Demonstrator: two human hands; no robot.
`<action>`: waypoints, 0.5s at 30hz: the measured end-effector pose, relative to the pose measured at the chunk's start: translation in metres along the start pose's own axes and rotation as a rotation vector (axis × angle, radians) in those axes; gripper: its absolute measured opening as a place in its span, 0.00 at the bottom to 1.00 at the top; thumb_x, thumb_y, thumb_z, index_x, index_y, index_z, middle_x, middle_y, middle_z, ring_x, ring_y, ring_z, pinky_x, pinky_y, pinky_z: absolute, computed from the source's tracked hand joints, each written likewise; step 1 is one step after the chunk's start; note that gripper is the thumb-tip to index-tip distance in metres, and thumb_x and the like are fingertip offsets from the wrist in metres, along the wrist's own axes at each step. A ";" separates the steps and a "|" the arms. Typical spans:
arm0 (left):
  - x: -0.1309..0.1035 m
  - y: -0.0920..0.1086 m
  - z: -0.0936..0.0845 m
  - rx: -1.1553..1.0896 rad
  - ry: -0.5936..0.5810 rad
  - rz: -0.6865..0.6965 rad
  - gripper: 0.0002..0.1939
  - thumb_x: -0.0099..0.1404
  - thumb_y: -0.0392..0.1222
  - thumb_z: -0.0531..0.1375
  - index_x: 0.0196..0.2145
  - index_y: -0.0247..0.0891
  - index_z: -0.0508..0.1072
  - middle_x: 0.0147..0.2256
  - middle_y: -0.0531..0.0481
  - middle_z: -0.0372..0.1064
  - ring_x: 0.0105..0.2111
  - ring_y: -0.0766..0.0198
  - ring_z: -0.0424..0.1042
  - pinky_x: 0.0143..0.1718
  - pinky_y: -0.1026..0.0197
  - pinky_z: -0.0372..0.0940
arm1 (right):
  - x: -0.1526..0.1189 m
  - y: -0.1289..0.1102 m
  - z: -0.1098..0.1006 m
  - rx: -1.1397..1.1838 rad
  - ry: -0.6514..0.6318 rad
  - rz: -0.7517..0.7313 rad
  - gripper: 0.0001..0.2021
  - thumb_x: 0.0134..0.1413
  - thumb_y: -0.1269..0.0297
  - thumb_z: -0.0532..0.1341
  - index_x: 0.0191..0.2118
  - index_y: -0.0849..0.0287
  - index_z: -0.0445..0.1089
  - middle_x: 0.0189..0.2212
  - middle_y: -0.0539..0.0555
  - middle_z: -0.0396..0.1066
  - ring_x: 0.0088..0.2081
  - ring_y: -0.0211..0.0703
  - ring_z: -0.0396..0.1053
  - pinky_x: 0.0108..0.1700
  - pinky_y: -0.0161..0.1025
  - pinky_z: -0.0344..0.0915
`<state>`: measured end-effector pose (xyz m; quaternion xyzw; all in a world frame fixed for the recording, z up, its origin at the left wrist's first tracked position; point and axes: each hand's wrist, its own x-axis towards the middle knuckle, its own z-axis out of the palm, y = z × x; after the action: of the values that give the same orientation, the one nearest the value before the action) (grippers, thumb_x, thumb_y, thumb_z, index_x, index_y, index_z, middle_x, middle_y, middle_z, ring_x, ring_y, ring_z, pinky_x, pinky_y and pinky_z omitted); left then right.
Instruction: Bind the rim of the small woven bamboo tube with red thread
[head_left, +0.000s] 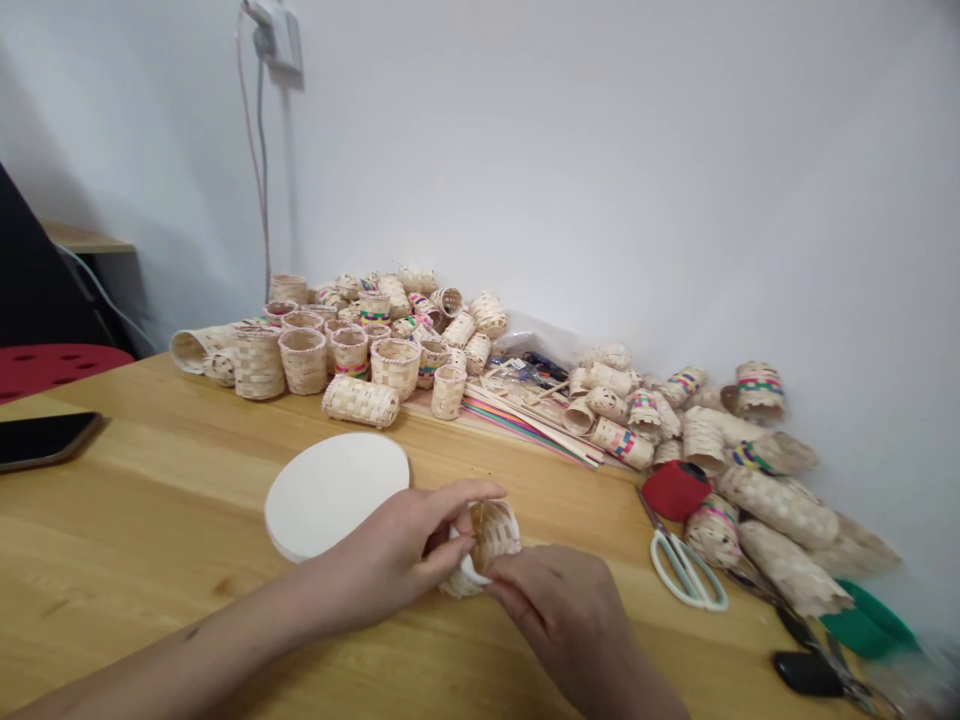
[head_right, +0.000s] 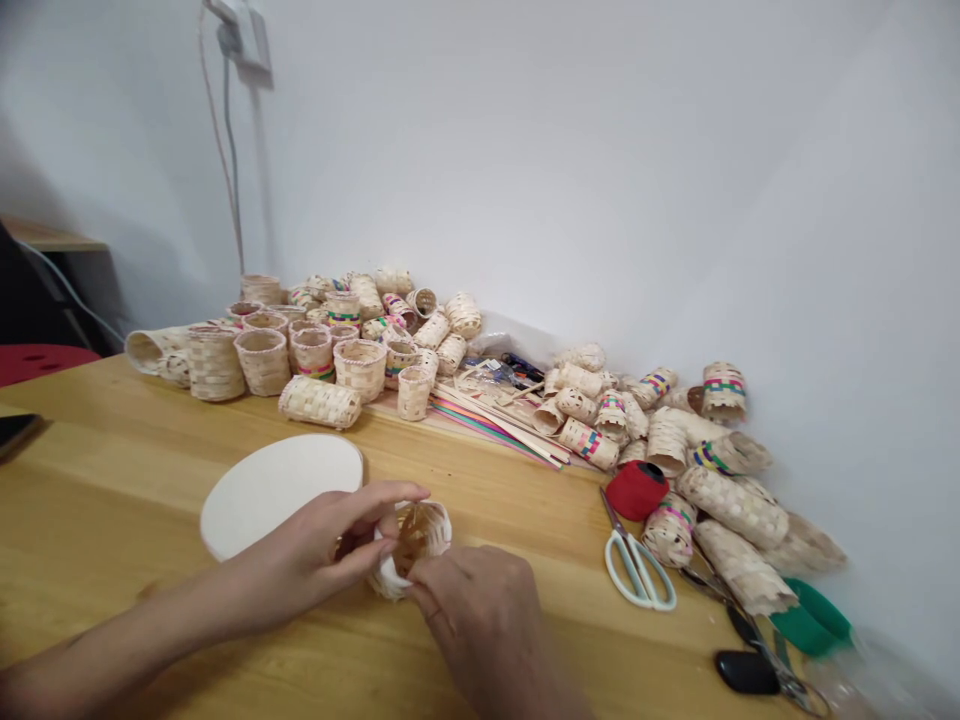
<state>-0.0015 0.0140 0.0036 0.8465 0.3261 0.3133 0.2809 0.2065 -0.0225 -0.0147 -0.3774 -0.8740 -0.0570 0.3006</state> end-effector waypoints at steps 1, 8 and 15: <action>-0.001 -0.001 0.001 0.020 0.036 0.012 0.24 0.64 0.32 0.53 0.57 0.44 0.61 0.30 0.55 0.70 0.25 0.67 0.67 0.28 0.67 0.60 | 0.001 0.000 -0.001 -0.010 0.001 0.003 0.20 0.69 0.58 0.47 0.30 0.57 0.70 0.22 0.49 0.74 0.23 0.38 0.69 0.27 0.35 0.53; -0.007 -0.002 0.005 0.063 0.070 0.363 0.11 0.70 0.33 0.52 0.47 0.42 0.69 0.44 0.48 0.73 0.43 0.64 0.72 0.43 0.67 0.63 | 0.002 0.002 -0.004 -0.027 -0.049 0.085 0.24 0.69 0.54 0.44 0.28 0.58 0.69 0.21 0.50 0.72 0.22 0.38 0.70 0.26 0.35 0.52; 0.003 -0.002 0.005 -0.110 0.043 0.125 0.06 0.67 0.36 0.57 0.35 0.38 0.75 0.31 0.52 0.76 0.31 0.66 0.72 0.33 0.69 0.62 | 0.012 0.002 -0.014 0.308 0.010 0.206 0.14 0.64 0.57 0.55 0.33 0.56 0.74 0.25 0.48 0.76 0.26 0.36 0.73 0.29 0.30 0.60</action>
<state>0.0032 0.0164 0.0001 0.8415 0.2611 0.3659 0.2996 0.2083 -0.0180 0.0038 -0.4143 -0.8276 0.1068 0.3634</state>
